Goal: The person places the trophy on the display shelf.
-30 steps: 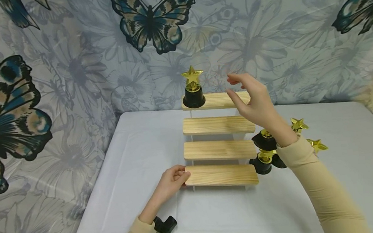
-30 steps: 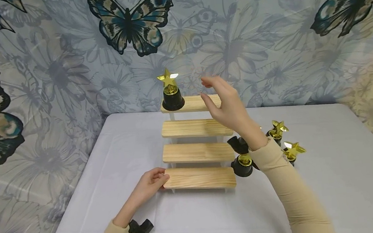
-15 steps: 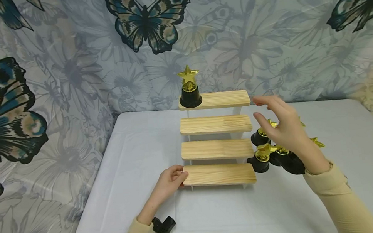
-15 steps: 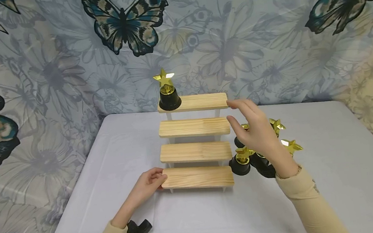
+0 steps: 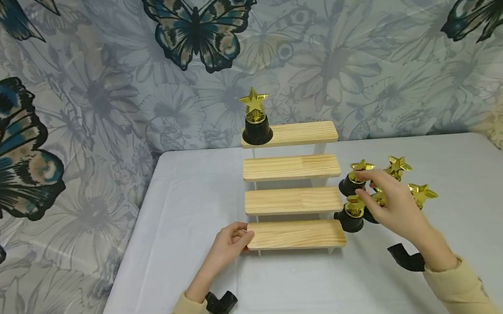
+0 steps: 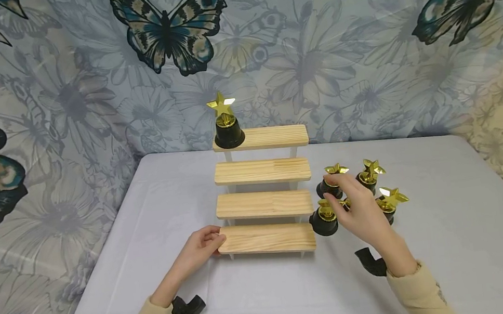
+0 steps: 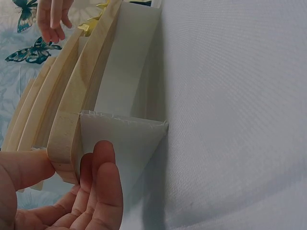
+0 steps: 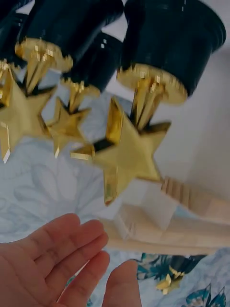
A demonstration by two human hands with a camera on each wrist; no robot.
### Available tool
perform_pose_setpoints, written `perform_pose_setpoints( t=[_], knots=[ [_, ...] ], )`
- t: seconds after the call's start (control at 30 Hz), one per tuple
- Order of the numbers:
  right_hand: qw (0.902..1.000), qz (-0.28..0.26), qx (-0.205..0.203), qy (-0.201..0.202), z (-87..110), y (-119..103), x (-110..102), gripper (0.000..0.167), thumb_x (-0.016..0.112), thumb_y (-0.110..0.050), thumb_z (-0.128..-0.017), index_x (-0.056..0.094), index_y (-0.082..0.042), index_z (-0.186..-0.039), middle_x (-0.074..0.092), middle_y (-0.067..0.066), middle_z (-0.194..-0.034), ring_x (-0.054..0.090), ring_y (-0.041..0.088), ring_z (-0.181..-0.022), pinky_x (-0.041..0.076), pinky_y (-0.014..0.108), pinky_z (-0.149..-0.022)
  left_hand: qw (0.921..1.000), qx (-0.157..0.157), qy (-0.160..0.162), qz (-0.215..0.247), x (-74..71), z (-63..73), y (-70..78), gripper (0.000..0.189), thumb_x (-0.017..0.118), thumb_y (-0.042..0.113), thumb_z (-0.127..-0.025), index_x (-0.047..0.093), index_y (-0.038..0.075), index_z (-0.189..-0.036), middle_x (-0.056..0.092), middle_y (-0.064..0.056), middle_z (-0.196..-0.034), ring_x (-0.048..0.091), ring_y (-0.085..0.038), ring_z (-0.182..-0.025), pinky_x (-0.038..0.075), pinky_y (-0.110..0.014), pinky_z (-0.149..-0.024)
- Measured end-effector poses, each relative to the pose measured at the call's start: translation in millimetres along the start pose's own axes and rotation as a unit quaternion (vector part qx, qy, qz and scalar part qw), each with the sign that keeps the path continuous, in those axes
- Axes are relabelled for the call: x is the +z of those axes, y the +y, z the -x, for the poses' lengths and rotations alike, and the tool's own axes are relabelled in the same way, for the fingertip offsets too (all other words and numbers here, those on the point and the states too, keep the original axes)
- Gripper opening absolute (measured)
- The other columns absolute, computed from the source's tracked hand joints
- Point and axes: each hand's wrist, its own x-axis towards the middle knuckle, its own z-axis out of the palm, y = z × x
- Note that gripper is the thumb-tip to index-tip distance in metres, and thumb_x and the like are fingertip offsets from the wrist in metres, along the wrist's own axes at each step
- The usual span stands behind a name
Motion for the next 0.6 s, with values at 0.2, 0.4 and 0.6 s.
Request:
perform_pose_setpoints(
  t=[0.2, 0.4, 0.6],
  knots=[
    [0.9997, 0.013, 0.019, -0.005, 16.5, 6, 5, 0.046, 0.072, 0.016, -0.067, 0.059, 0.004, -0.110, 0.062, 0.015, -0.105, 0.058, 0.026, -0.092, 0.040, 0.016, -0.081, 1.0000, 0.000, 0.004, -0.006, 0.3, -0.5, 1.5, 0.041, 0.055, 0.019, -0.095, 0.049, -0.014, -0.120, 0.063, -0.011, -0.088, 0.063, -0.022, -0.069, 0.053, -0.032, -0.064],
    [0.9997, 0.017, 0.016, -0.009, 25.8, 14, 10, 0.048, 0.073, 0.016, -0.066, 0.059, 0.005, -0.110, 0.062, 0.016, -0.105, 0.058, 0.025, -0.085, 0.045, 0.022, -0.073, 1.0000, 0.002, 0.004, -0.002, -0.5, 6.4, 21.0, 0.036, 0.053, 0.008, -0.095, 0.047, -0.019, -0.118, 0.063, -0.018, -0.088, 0.062, -0.036, -0.072, 0.052, -0.046, -0.066],
    [0.9989, 0.032, 0.027, -0.023, 31.2, 19, 14, 0.047, 0.075, 0.013, -0.067, 0.059, 0.003, -0.110, 0.062, 0.013, -0.102, 0.058, 0.020, -0.075, 0.047, 0.029, -0.065, 1.0000, -0.007, 0.000, 0.005, -1.8, 12.3, 37.1, 0.035, 0.053, 0.006, -0.095, 0.047, -0.020, -0.117, 0.062, -0.019, -0.089, 0.062, -0.035, -0.073, 0.051, -0.049, -0.069]
  ],
)
